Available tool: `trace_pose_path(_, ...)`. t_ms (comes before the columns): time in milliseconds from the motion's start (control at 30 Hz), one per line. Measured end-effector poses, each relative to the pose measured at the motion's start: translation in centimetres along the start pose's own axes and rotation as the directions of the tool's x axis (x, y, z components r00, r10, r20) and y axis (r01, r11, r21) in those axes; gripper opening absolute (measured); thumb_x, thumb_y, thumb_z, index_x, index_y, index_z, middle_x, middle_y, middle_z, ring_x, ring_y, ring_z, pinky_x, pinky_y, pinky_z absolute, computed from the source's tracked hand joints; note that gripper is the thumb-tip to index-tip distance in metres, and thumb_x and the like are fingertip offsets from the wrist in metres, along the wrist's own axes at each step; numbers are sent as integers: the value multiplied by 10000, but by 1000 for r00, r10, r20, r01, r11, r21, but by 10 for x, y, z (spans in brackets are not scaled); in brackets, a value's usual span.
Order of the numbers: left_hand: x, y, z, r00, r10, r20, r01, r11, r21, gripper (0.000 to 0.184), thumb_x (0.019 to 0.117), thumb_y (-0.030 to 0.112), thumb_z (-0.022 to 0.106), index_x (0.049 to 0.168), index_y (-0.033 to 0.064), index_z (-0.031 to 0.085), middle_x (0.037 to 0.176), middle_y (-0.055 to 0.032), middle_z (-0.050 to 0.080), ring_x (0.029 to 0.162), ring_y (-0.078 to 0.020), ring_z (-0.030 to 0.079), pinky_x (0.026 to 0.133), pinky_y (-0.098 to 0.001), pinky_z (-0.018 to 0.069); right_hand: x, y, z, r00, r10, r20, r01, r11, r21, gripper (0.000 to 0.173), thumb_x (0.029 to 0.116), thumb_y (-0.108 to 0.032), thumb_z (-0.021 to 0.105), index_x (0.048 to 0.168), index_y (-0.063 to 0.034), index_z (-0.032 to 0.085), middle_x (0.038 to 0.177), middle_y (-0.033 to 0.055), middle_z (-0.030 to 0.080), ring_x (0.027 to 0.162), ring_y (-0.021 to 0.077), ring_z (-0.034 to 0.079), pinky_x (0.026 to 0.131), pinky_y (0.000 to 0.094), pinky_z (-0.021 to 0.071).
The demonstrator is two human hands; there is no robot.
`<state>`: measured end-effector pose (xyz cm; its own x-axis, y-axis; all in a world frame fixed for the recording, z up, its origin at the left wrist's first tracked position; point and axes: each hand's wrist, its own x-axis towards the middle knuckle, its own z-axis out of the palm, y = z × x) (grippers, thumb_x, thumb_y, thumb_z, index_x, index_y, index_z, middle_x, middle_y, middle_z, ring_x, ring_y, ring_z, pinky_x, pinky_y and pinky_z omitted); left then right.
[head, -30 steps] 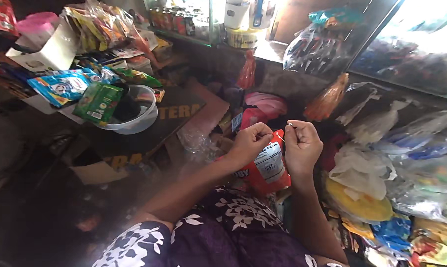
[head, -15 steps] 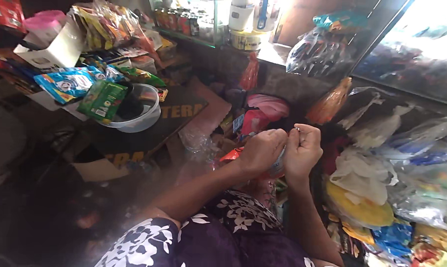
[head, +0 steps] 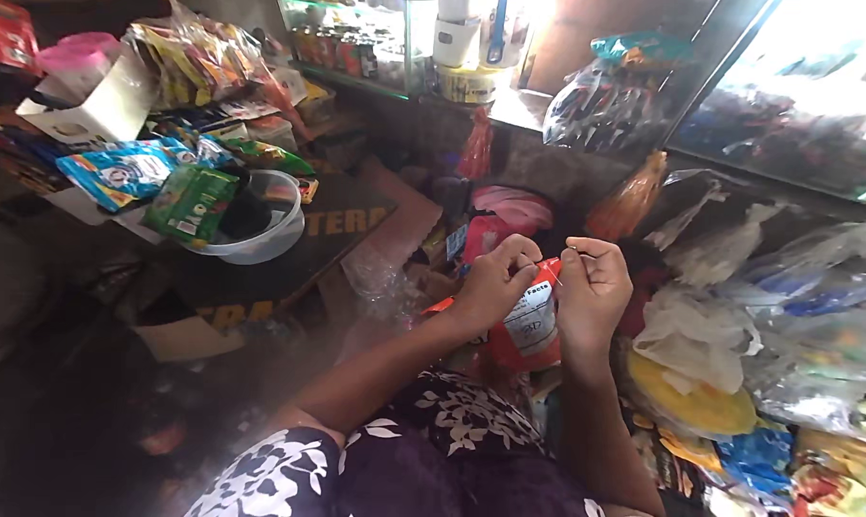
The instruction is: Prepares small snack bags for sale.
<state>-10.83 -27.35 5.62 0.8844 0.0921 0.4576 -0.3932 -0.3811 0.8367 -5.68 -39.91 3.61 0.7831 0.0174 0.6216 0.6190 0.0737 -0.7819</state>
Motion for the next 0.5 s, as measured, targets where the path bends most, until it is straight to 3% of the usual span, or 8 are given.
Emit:
trace_pose_path(67, 0, 0, -2, 1000, -19, 8, 19, 1000, -10, 28, 989, 4, 586, 980, -19, 598, 859, -75, 591, 711, -90, 570, 653, -244, 506, 0, 0, 2, 1000, -13, -2, 13, 1000, 23, 189, 978, -28, 568, 1164, -4, 594, 722, -113, 599, 568, -92, 522, 547, 102, 464)
trace_pose_path(133, -3, 1, -4, 996, -86, 35, 85, 996, 7, 83, 1001, 22, 562, 947, -21, 609, 880, -78, 589, 734, -94, 561, 674, -258, 496, -3, -2, 3, 1000, -9, 10, 9, 1000, -18, 224, 984, -38, 565, 1197, 29, 580, 751, -83, 611, 601, -89, 540, 580, 111, 482)
trace_pose_path(267, 0, 2, -8, 993, -99, 70, 94, 992, 79, 202, 997, 41, 516, 979, -63, 688, 992, -120, 676, 890, -117, 622, 822, -283, 510, 2, -3, -1, 997, -16, 77, 26, 992, -120, 239, 997, -48, 542, 1144, 114, 639, 902, 79, 659, 672, -25, 552, 631, 147, 492)
trace_pose_path(400, 2, 8, -15, 990, -107, 89, 92, 983, 156, 218, 995, 20, 525, 1033, -46, 728, 1078, -167, 701, 1004, -202, 664, 926, -361, 526, 4, -4, 0, 997, 78, 19, -75, 993, -90, 304, 989, -71, 557, 1240, 93, 603, 764, 47, 606, 539, 22, 503, 519, 207, 473)
trace_pose_path(500, 2, 12, -18, 981, -147, 123, 122, 974, 192, 234, 1009, 46, 524, 1100, -24, 728, 1144, -186, 690, 1067, -255, 661, 973, -421, 516, 4, -10, 2, 994, 112, 10, -111, 988, -109, 387, 981, -74, 582, 1338, 73, 556, 692, 44, 577, 544, 53, 494, 535, 251, 463)
